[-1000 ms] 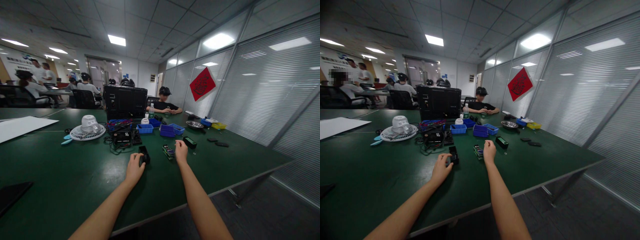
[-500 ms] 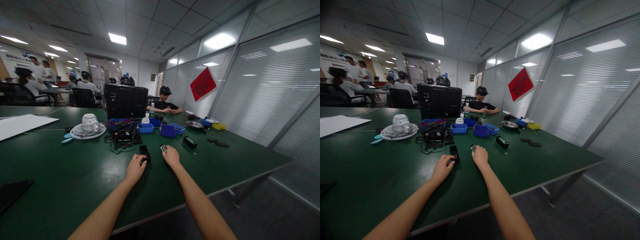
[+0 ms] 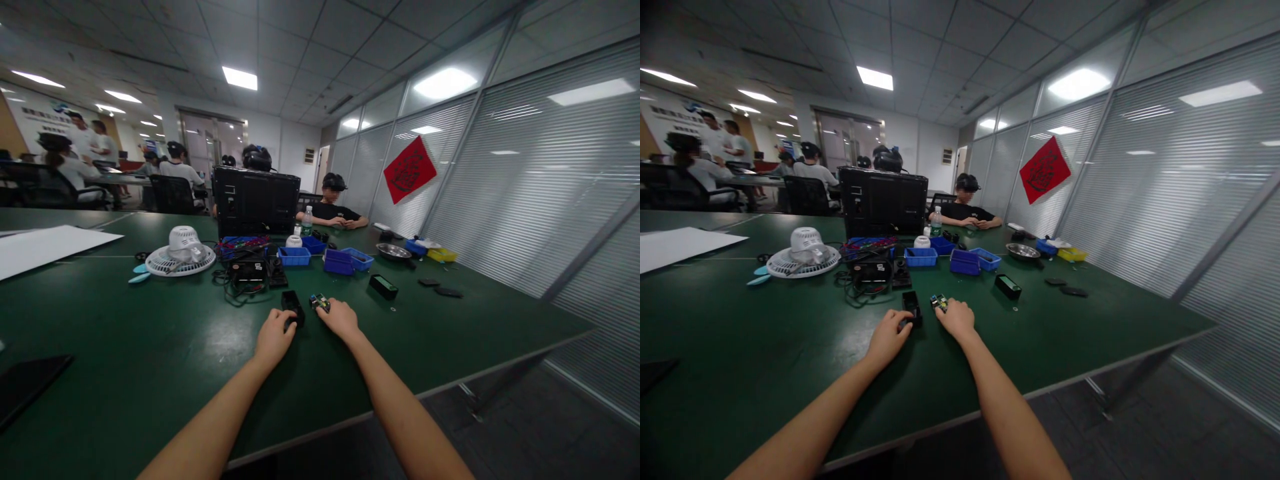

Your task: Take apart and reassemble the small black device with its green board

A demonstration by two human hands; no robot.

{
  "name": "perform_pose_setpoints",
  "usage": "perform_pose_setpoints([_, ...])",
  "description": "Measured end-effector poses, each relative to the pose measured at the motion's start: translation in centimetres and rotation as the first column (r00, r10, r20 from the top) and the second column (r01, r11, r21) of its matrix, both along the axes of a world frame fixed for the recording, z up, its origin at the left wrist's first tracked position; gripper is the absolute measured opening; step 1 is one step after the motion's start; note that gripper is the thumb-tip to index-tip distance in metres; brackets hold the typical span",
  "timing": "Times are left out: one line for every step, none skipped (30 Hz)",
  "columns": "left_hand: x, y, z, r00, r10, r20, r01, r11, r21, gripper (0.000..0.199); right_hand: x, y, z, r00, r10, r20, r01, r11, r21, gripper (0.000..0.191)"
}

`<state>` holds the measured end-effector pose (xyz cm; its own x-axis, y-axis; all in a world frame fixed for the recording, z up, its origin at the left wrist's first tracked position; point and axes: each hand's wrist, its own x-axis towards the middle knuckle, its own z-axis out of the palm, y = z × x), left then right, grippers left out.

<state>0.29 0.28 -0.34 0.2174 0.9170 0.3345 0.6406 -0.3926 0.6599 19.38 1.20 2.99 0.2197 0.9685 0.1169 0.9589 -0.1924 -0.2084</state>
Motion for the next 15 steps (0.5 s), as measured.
perform_pose_setpoints([0.0,0.0,-0.1,1.000,-0.005,-0.002,0.005,1.000,0.002,0.023,-0.3,0.0,0.0,1.000,-0.007,-0.017,0.007,1.000,-0.006,0.041])
perform_pose_setpoints([0.0,0.0,-0.1,1.000,-0.009,-0.005,0.009,1.000,0.004,0.024,-0.4,0.0,0.0,0.999,-0.019,-0.037,0.019,1.000,-0.017,0.039])
perform_pose_setpoints([0.0,0.0,-0.1,1.000,-0.015,-0.009,0.015,1.000,0.006,0.024,-0.5,0.0,0.0,0.998,-0.033,-0.050,0.031,0.999,-0.027,0.037])
perform_pose_setpoints([0.0,-0.1,-0.1,1.000,-0.024,-0.014,0.024,1.000,0.007,0.024,-0.3,0.0,0.0,0.998,-0.042,-0.050,0.041,0.999,-0.021,0.035])
perform_pose_setpoints([0.1,-0.2,-0.1,0.999,-0.037,-0.017,0.037,0.999,0.010,0.024,-0.1,0.0,0.1,0.998,-0.049,-0.035,0.049,0.999,0.005,0.034])
perform_pose_setpoints([0.1,-0.3,-0.1,0.998,-0.054,-0.021,0.054,0.998,0.014,0.024,0.2,0.0,0.1,0.999,-0.053,-0.007,0.053,0.998,0.045,0.034])
perform_pose_setpoints([0.1,-0.4,0.0,0.997,-0.072,-0.024,0.073,0.997,0.018,0.024,0.5,0.0,0.2,0.998,-0.054,0.030,0.051,0.994,0.095,0.035])
perform_pose_setpoints([0.1,-0.5,0.0,0.996,-0.090,-0.026,0.091,0.996,0.023,0.025,0.9,0.0,0.2,0.996,-0.053,0.069,0.042,0.989,0.141,0.036])
perform_pose_setpoints([0.2,-0.6,0.1,0.994,-0.105,-0.028,0.106,0.994,0.026,0.025,1.1,0.0,0.2,0.994,-0.047,0.100,0.029,0.985,0.170,0.038])
perform_pose_setpoints([0.2,-0.7,0.1,0.993,-0.115,-0.028,0.116,0.993,0.029,0.025,1.3,0.0,0.2,0.992,-0.038,0.118,0.016,0.984,0.180,0.039])
perform_pose_setpoints([0.2,-0.7,0.2,0.992,-0.123,-0.028,0.124,0.992,0.031,0.025,1.4,0.0,0.1,0.992,-0.024,0.121,0.002,0.985,0.174,0.040])
perform_pose_setpoints([0.2,-0.7,0.2,0.991,-0.130,-0.026,0.131,0.991,0.031,0.025,1.4,0.0,0.1,0.994,-0.010,0.113,-0.009,0.987,0.163,0.040])
perform_pose_setpoints([0.2,-0.7,0.2,0.991,-0.135,-0.022,0.136,0.990,0.028,0.025,1.4,0.0,0.1,0.995,-0.003,0.098,-0.012,0.988,0.153,0.040])
perform_pose_setpoints([0.2,-0.6,0.2,0.990,-0.140,-0.016,0.141,0.990,0.023,0.026,1.4,-0.1,0.1,0.997,-0.004,0.083,-0.008,0.989,0.146,0.040])
perform_pose_setpoints([0.3,-0.6,0.1,0.990,-0.142,-0.010,0.142,0.990,0.017,0.028,1.4,-0.1,0.1,0.997,-0.013,0.071,0.003,0.990,0.142,0.041])
